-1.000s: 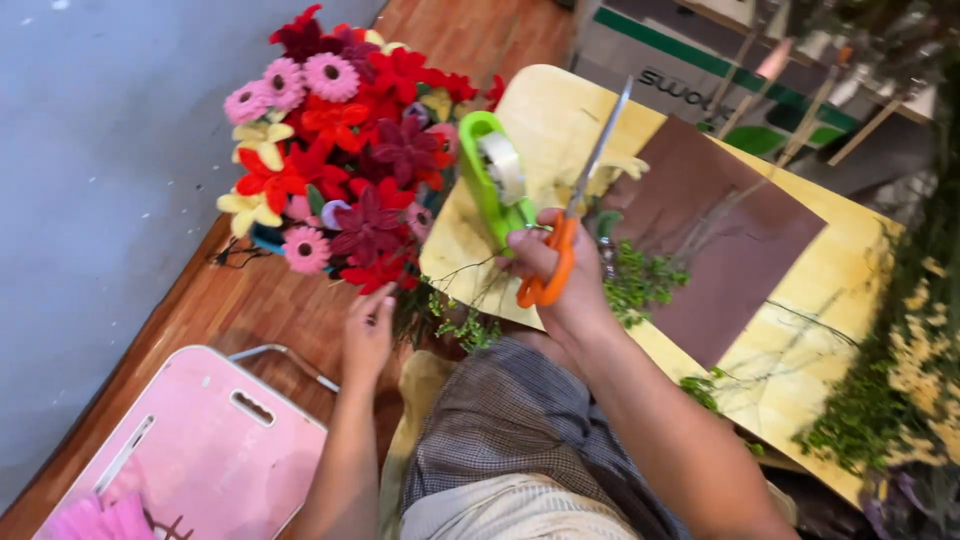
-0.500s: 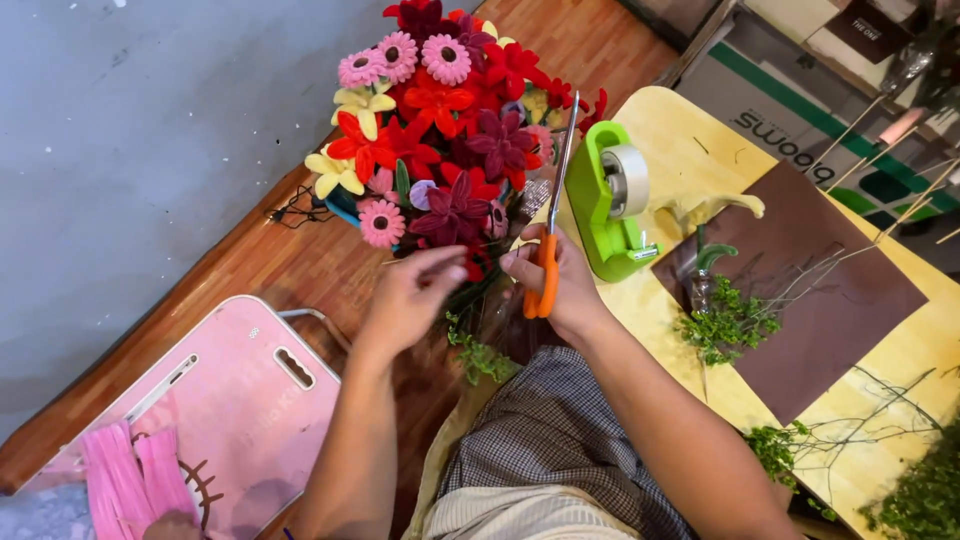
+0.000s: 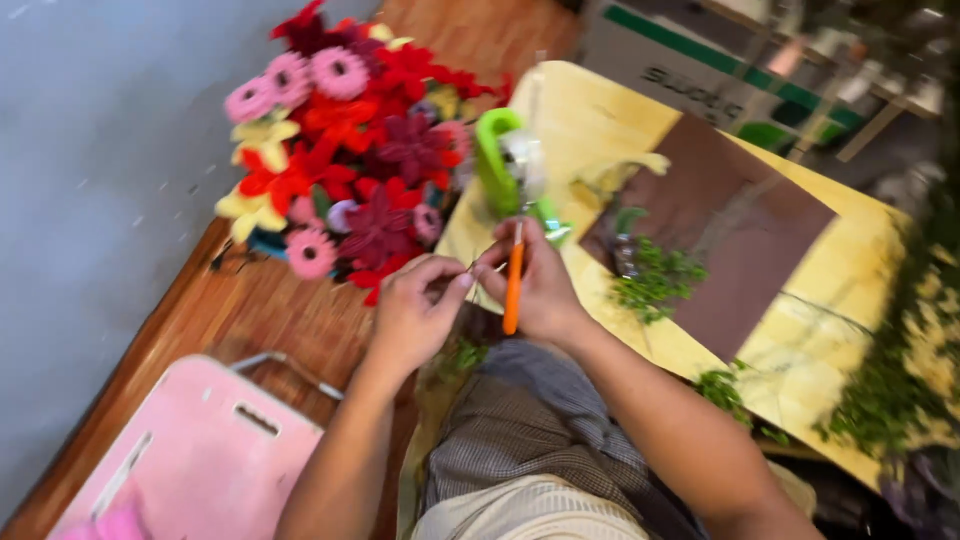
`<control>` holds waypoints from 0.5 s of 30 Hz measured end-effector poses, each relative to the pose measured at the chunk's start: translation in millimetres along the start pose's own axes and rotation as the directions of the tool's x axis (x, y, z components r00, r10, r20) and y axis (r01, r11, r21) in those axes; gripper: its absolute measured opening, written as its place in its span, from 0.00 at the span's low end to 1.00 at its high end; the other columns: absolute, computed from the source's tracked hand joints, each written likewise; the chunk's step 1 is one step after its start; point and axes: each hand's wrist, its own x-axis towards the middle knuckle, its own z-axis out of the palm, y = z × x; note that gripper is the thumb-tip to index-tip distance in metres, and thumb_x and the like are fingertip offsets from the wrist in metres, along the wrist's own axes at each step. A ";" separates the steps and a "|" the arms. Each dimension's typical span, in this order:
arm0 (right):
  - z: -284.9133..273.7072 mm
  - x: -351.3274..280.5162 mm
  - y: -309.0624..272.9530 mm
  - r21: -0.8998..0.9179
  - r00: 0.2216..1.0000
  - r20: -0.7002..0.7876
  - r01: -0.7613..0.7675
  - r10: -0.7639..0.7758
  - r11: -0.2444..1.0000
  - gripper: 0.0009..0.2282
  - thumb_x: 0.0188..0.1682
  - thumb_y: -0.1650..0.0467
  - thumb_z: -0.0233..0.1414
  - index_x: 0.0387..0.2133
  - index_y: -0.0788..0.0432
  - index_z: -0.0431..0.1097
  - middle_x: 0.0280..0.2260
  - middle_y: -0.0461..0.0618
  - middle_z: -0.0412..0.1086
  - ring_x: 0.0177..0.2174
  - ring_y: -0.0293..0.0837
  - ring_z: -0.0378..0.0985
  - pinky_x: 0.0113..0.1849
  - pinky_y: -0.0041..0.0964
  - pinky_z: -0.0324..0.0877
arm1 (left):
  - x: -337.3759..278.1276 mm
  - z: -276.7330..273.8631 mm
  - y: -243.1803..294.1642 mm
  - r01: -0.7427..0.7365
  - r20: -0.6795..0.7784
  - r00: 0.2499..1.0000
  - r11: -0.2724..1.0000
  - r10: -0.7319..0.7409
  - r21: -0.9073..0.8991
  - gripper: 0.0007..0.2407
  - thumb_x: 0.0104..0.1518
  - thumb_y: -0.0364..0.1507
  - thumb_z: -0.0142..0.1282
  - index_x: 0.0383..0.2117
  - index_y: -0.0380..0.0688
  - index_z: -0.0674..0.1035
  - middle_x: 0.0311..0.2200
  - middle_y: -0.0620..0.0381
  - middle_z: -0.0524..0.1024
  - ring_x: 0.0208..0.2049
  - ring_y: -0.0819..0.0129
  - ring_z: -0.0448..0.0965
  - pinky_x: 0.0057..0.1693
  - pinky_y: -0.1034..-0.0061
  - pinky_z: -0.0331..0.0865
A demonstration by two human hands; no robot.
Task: The person arranges artificial flowers on a table, using scissors to trim stems and tape to secure them. They handle a large yellow flower and green foliage, cutting and positioning the pieces to create a floral arrangement.
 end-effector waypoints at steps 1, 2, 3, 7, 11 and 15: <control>-12.8 -6.7 -11.8 0.002 0.999 -0.048 0.005 -0.005 1.000 0.22 0.42 0.79 0.62 0.47 0.60 0.58 0.30 0.56 0.75 0.33 0.42 0.77 0.33 0.31 0.74 | 6.6 0.9 14.9 -0.022 0.042 0.999 1.000 0.023 -0.009 0.05 0.56 0.33 0.63 0.32 0.49 0.85 0.28 0.54 0.82 0.33 0.55 0.86 0.36 0.70 0.81; -25.1 -14.0 -23.6 -0.070 1.000 -0.007 -0.007 0.007 0.998 0.20 0.42 0.78 0.62 0.44 0.59 0.60 0.29 0.55 0.76 0.28 0.42 0.78 0.29 0.31 0.74 | 13.1 1.7 29.8 -0.070 0.134 0.989 0.997 0.065 0.027 0.03 0.56 0.31 0.62 0.30 0.49 0.85 0.27 0.53 0.81 0.32 0.54 0.85 0.36 0.68 0.80; -36.0 -20.3 -35.3 -0.141 0.999 0.042 -0.017 0.024 0.990 0.18 0.41 0.78 0.62 0.41 0.58 0.62 0.28 0.55 0.77 0.23 0.43 0.79 0.25 0.30 0.74 | 18.9 1.4 44.4 -0.119 0.217 0.971 0.991 0.103 0.062 0.03 0.55 0.30 0.61 0.28 0.49 0.84 0.26 0.52 0.81 0.31 0.52 0.84 0.36 0.66 0.79; -125.8 -45.4 -24.4 -0.082 0.997 -0.078 0.002 -0.008 0.997 0.23 0.38 0.79 0.64 0.46 0.59 0.62 0.28 0.59 0.76 0.25 0.46 0.80 0.28 0.36 0.77 | 48.1 11.9 98.5 -0.306 0.350 0.905 0.942 0.242 0.140 0.04 0.56 0.27 0.57 0.30 0.48 0.84 0.28 0.52 0.80 0.31 0.50 0.84 0.37 0.64 0.78; -215.6 -60.5 -39.5 0.055 0.943 -0.330 -0.031 0.047 0.998 0.20 0.40 0.78 0.63 0.44 0.59 0.61 0.29 0.51 0.74 0.24 0.42 0.78 0.29 0.35 0.76 | 87.6 75.6 138.4 -0.203 0.457 0.872 0.979 0.178 0.005 0.04 0.56 0.28 0.61 0.33 0.46 0.85 0.28 0.50 0.82 0.35 0.50 0.83 0.43 0.62 0.77; -277.2 -34.5 -31.3 0.122 0.811 -0.563 -0.110 0.160 0.986 0.20 0.42 0.77 0.61 0.44 0.61 0.57 0.29 0.49 0.69 0.24 0.45 0.81 0.28 0.38 0.81 | 128.3 198.8 125.3 -0.099 0.403 0.910 0.995 0.100 -0.022 0.06 0.51 0.32 0.68 0.34 0.55 0.87 0.28 0.57 0.84 0.38 0.56 0.85 0.47 0.64 0.77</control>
